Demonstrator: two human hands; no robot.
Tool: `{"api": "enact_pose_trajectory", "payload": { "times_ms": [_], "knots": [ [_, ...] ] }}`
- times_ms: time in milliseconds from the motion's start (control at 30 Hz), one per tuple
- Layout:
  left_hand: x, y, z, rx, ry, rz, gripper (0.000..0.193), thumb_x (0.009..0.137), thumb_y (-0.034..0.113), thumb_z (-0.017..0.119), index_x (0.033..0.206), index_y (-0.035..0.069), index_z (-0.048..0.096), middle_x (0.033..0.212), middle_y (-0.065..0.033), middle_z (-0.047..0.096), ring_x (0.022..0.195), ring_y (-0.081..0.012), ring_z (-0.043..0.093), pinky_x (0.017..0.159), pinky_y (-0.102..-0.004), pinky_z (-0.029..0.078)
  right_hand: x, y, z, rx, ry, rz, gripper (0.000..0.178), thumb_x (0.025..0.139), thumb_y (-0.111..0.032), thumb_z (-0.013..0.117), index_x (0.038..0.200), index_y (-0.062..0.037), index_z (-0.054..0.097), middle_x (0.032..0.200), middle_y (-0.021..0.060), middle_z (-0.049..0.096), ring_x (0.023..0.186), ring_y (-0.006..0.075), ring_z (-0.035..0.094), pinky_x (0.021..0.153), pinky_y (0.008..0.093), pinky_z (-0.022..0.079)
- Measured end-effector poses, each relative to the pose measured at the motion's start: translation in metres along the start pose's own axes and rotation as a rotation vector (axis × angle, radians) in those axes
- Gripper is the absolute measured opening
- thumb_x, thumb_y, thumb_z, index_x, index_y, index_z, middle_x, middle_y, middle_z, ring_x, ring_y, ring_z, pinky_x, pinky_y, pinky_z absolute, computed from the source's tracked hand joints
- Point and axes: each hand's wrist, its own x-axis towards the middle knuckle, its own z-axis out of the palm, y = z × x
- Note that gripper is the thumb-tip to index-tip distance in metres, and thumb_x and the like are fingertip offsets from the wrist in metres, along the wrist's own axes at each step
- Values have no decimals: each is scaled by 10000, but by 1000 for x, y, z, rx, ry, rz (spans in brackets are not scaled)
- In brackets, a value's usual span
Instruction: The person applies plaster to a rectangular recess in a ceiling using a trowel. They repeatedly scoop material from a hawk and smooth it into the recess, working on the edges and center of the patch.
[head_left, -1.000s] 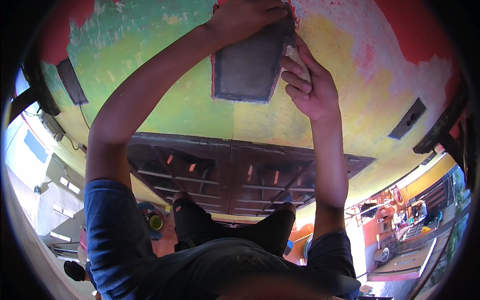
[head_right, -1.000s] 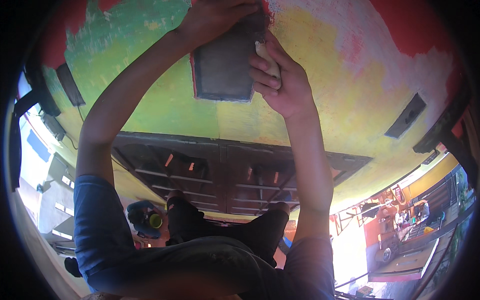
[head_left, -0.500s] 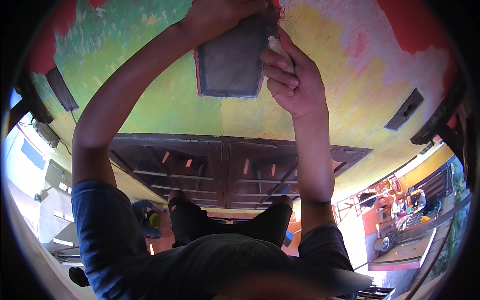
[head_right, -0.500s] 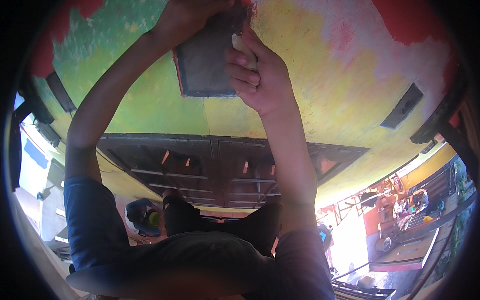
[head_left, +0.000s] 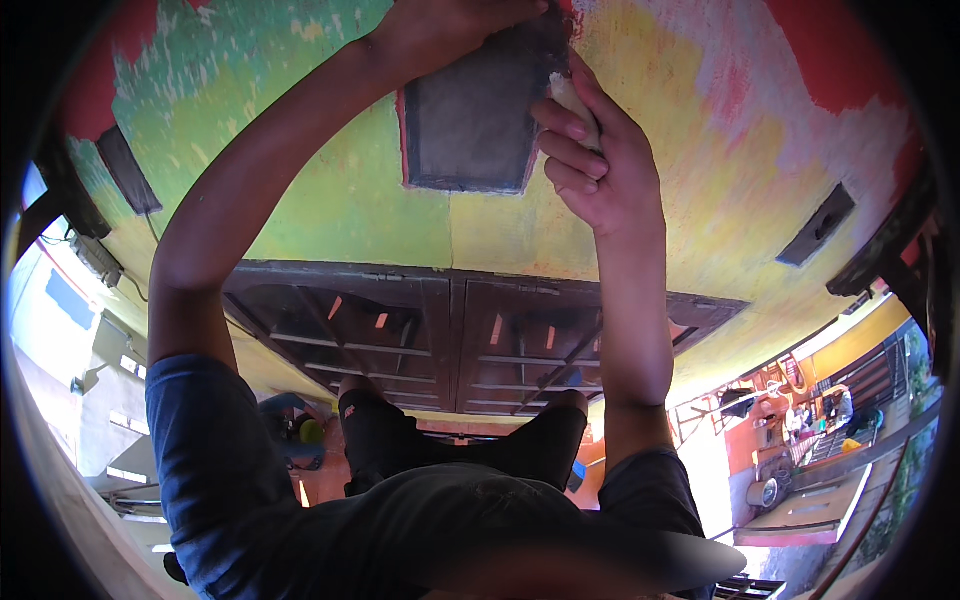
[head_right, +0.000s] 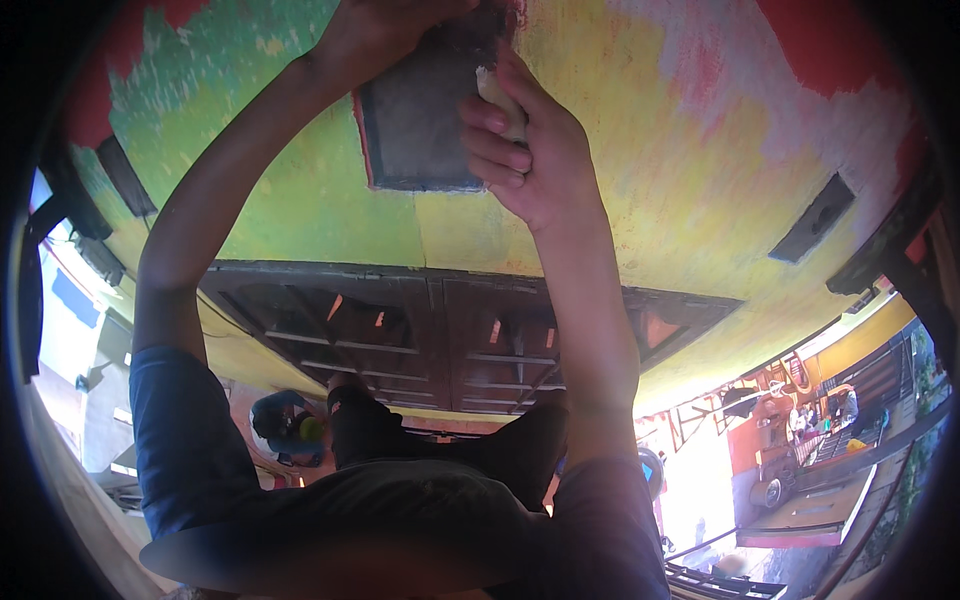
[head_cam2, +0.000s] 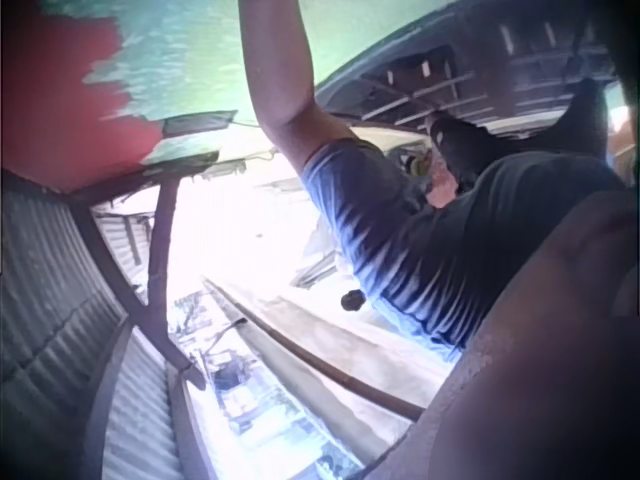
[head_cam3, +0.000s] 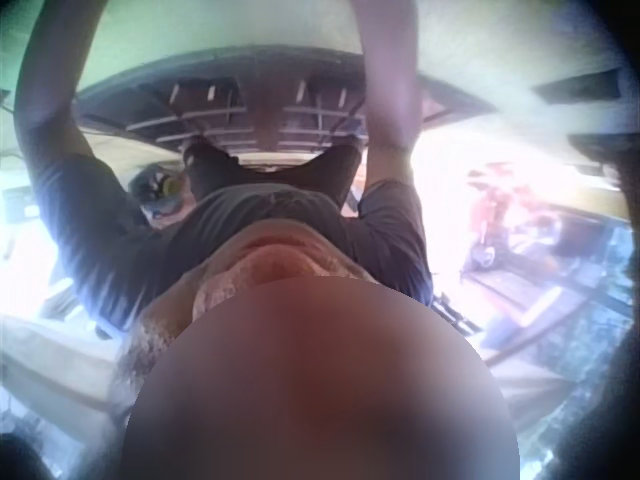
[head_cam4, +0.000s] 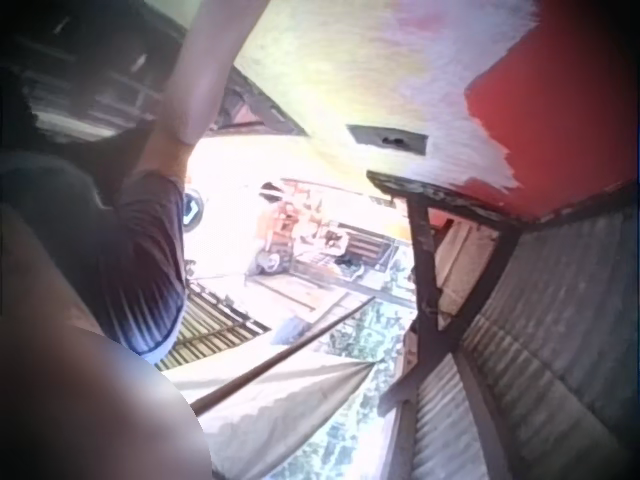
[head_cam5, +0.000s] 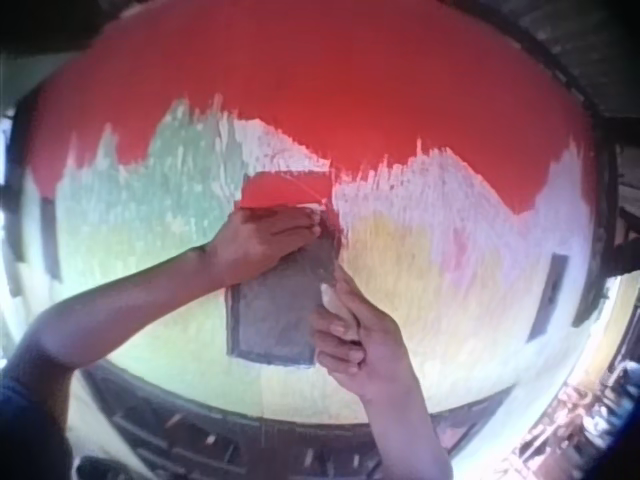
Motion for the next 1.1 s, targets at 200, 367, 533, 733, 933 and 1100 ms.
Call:
{"api": "enact_pose_trajectory", "payload": {
  "times_ms": [200, 367, 533, 733, 933, 1100],
  "knots": [
    [5, -2, 2, -7, -15, -8, 289, 783, 75, 695, 1062, 80, 767, 1177, -67, 744, 1060, -209, 735, 834, -383, 630, 3, 2, 2, -46, 58, -32, 296, 1145, -253, 376, 1342, -284, 594, 780, 21, 466, 451, 56, 369, 346, 196, 306],
    [11, -10, 4, 62, 2, -52, 291, 793, 53, 687, 1072, 93, 761, 1167, -66, 748, 1043, -213, 736, 840, -368, 626, 10, -4, 4, 15, 1, -24, 308, 1151, -265, 356, 1356, -283, 584, 783, 26, 469, 460, 60, 377, 358, 201, 315],
    [8, -11, 3, 4, -2, -82, 294, 785, 29, 681, 1064, 90, 753, 1156, -57, 751, 1037, -222, 736, 852, -368, 622, 11, -2, -3, 69, -35, -45, 309, 1151, -285, 357, 1374, -283, 571, 787, 32, 468, 468, 62, 387, 364, 198, 319],
    [24, -19, 1, -37, 36, -65, 288, 781, 13, 673, 1050, 87, 747, 1148, -64, 754, 1034, -228, 736, 843, -382, 621, 18, -8, 2, 69, -147, 5, 311, 1149, -273, 362, 1373, -261, 578, 801, 34, 469, 465, 66, 385, 363, 202, 330],
    [20, -14, 4, 37, 9, -75, 288, 786, 32, 671, 1057, 92, 750, 1147, -56, 755, 1054, -222, 729, 885, -384, 605, 15, -11, 8, 90, -167, 33, 329, 1150, -266, 352, 1377, -210, 583, 802, 40, 467, 469, 76, 393, 362, 203, 329],
    [16, -8, 4, -59, -29, -210, 275, 793, 58, 673, 1052, 98, 754, 1119, -44, 759, 1033, -211, 734, 877, -385, 603, 11, -8, -4, 140, -133, 20, 348, 1153, -263, 333, 1391, -200, 578, 814, 52, 467, 471, 83, 395, 363, 205, 328]
  ]
}}
